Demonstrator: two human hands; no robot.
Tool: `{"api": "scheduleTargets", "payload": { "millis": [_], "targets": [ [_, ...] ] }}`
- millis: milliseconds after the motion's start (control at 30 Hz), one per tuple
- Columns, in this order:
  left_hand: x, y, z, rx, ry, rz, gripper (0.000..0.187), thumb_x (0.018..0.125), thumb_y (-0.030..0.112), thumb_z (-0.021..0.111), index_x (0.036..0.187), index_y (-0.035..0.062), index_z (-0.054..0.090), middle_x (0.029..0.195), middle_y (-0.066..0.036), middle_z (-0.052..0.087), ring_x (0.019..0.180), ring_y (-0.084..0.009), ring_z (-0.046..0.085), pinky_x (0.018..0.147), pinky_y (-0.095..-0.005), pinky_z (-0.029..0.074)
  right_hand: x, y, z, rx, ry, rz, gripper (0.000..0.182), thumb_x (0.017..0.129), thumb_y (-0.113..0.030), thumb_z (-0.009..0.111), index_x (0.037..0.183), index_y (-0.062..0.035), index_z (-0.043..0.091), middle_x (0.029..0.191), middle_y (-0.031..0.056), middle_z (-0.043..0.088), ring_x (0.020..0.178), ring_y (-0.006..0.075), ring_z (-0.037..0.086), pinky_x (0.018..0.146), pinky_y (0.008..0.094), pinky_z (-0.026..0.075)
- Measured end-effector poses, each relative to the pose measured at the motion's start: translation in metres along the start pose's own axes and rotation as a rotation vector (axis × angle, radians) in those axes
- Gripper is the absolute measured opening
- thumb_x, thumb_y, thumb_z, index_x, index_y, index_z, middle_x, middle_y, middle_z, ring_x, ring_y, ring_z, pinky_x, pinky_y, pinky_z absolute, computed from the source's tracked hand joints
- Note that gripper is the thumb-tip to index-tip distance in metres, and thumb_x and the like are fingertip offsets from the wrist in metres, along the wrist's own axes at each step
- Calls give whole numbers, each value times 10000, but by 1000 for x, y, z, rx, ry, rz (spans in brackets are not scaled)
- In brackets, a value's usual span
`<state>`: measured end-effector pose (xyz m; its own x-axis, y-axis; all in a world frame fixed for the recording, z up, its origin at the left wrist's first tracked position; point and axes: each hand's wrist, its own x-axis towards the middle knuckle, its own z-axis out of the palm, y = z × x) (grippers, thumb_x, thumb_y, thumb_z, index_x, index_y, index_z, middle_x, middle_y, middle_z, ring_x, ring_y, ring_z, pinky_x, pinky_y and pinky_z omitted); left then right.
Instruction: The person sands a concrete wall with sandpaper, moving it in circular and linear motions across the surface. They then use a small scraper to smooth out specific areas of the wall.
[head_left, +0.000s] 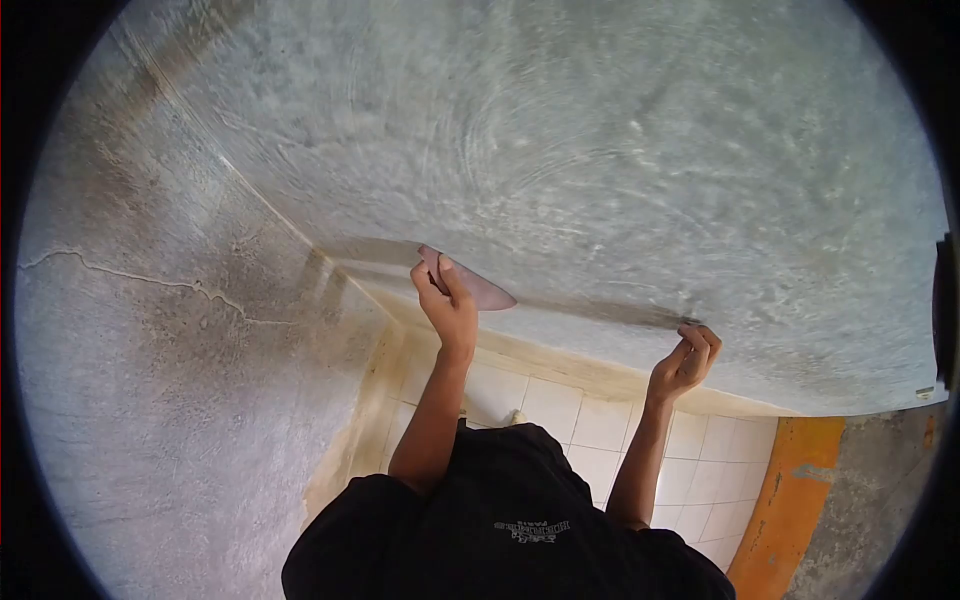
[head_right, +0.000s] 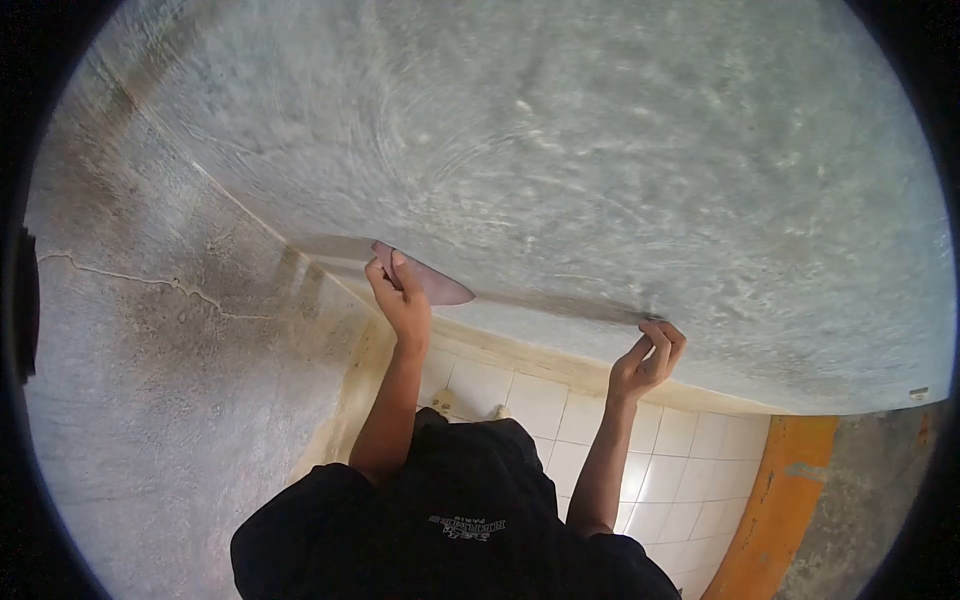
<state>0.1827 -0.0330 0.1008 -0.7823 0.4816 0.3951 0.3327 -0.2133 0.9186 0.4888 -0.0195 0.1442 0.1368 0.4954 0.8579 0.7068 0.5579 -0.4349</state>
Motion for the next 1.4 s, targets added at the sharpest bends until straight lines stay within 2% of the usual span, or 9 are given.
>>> {"api": "scheduleTargets", "payload": {
  "millis": [267, 367, 467, 567, 667, 767, 900, 1167, 1400],
  "targets": [
    [8, 87, 36, -192, 74, 92, 243, 1026, 217, 487, 1084, -19, 480, 915, -29, 516, 824, -64, 462, 692, -229, 385, 3, 12, -2, 109, -18, 46, 284, 847, 152, 396, 931, -2, 619, 952, 115, 526, 776, 175, 534, 625, 266, 489],
    [15, 133, 56, -221, 143, 260, 234, 1023, 210, 499, 1079, -18, 497, 890, -28, 547, 798, -52, 469, 672, -199, 369, 5, 10, -3, 96, -22, 44, 310, 812, 191, 424, 923, -19, 623, 892, 112, 516, 747, 200, 536, 597, 283, 486],
    [23, 161, 58, -55, 66, 532, 174, 998, 148, 536, 1011, -25, 550, 739, -4, 543, 628, -60, 459, 559, -215, 386, 5, 14, -4, 92, -36, 10, 319, 800, 186, 419, 923, -20, 629, 888, 109, 514, 754, 196, 526, 588, 277, 477],
    [39, 175, 66, -233, 241, 374, 203, 1012, 184, 516, 957, -6, 561, 702, 12, 538, 597, -45, 428, 519, -208, 340, 4, 16, -5, 137, -38, 15, 331, 782, 184, 417, 923, -23, 634, 884, 103, 513, 764, 195, 516, 589, 285, 459],
    [27, 188, 78, -131, -9, 781, 199, 1006, 169, 518, 912, 3, 577, 669, 22, 523, 557, -41, 408, 484, -216, 324, 5, 17, -4, 157, -40, 8, 337, 769, 183, 417, 920, -25, 636, 880, 103, 513, 760, 194, 506, 594, 294, 446],
    [29, 213, 64, -197, -26, 453, 177, 992, 155, 539, 913, 3, 584, 671, 15, 535, 560, -36, 419, 479, -209, 322, 4, 18, -6, 163, -59, 6, 321, 779, 180, 428, 916, -24, 635, 875, 102, 513, 753, 197, 500, 607, 297, 446],
    [21, 222, 77, -101, -79, 685, 162, 977, 138, 560, 906, -4, 595, 641, 7, 532, 545, -32, 427, 465, -211, 314, 4, 23, -12, 152, -102, 6, 309, 805, 173, 419, 917, -16, 636, 895, 104, 507, 762, 195, 509, 616, 293, 457],
    [27, 233, 76, -174, 60, 501, 154, 983, 128, 545, 905, 5, 596, 648, -7, 542, 576, -47, 465, 496, -216, 341, 2, 22, -14, 183, -142, 32, 306, 847, 153, 388, 922, -11, 635, 936, 101, 499, 797, 186, 519, 640, 285, 469],
    [20, 244, 74, -94, -7, 496, 165, 985, 131, 541, 894, 2, 592, 660, 3, 535, 578, -63, 454, 506, -229, 344, 3, 22, -16, 221, -164, 29, 301, 857, 149, 397, 933, -12, 639, 925, 93, 500, 800, 185, 516, 651, 288, 453]
  ]
}}
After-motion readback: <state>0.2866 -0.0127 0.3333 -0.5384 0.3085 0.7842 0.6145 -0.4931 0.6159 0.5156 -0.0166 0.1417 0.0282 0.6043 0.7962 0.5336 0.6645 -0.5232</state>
